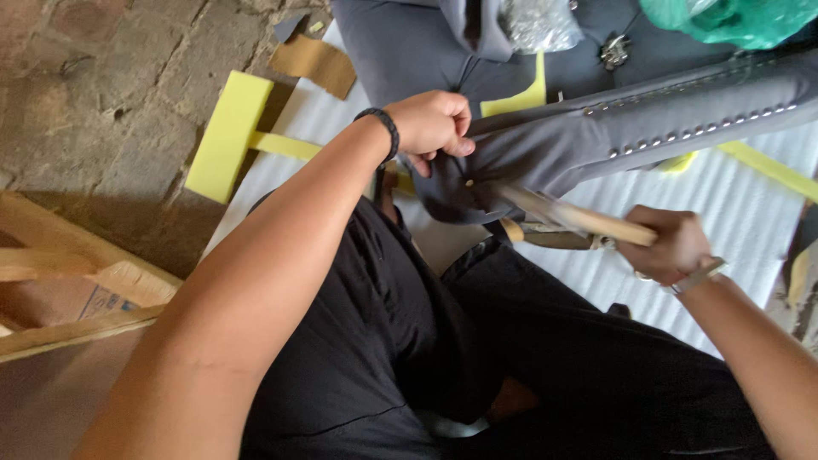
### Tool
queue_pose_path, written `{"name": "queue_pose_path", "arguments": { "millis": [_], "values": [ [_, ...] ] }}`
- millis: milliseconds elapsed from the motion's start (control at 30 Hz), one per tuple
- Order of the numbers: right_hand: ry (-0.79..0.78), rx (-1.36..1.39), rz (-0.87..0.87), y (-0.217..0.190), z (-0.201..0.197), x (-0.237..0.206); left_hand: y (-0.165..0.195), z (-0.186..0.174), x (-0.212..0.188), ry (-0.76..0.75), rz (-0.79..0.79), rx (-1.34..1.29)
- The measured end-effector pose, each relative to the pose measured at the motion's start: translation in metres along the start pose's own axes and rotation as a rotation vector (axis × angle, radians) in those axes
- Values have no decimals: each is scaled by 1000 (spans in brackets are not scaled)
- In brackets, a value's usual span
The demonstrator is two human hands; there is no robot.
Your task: The person sits on the floor with a padded upholstered headboard panel across their lap and hammers decorative metal tacks along its edge using a hammer, placing each tack by hand before driving it in, working progressively along the rail.
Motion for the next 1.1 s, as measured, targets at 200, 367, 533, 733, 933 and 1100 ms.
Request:
{"name": "queue_pose_path", "arguments": {
  "millis": [200,367,533,733,933,1100],
  "values": [
    [-256,-169,293,22,12,-8,1,2,-2,2,17,45],
    [-92,-102,25,11,14,-9,4,0,-6,16,27,47],
    [-383,-170,384,44,32,-2,13,5,-21,72,91,120],
    [-136,-354,235,83,-2,-14,14,13,-35,132,38,253],
    [-224,-442,156,93,-2,-15,9,14,-31,281,109,198],
    [-94,-407,92,91,-7,-10,6,14,-39,492,211,338]
  ]
}}
Point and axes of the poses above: each hand's wrist, its own x-axis towards the middle knuckle, its own z-axis out of the palm, y = z × x, the point moved 5 cm from there along x, towards the middle knuckle, and after that the axes turned 5 degrees about -x, right-handed, at the moved point
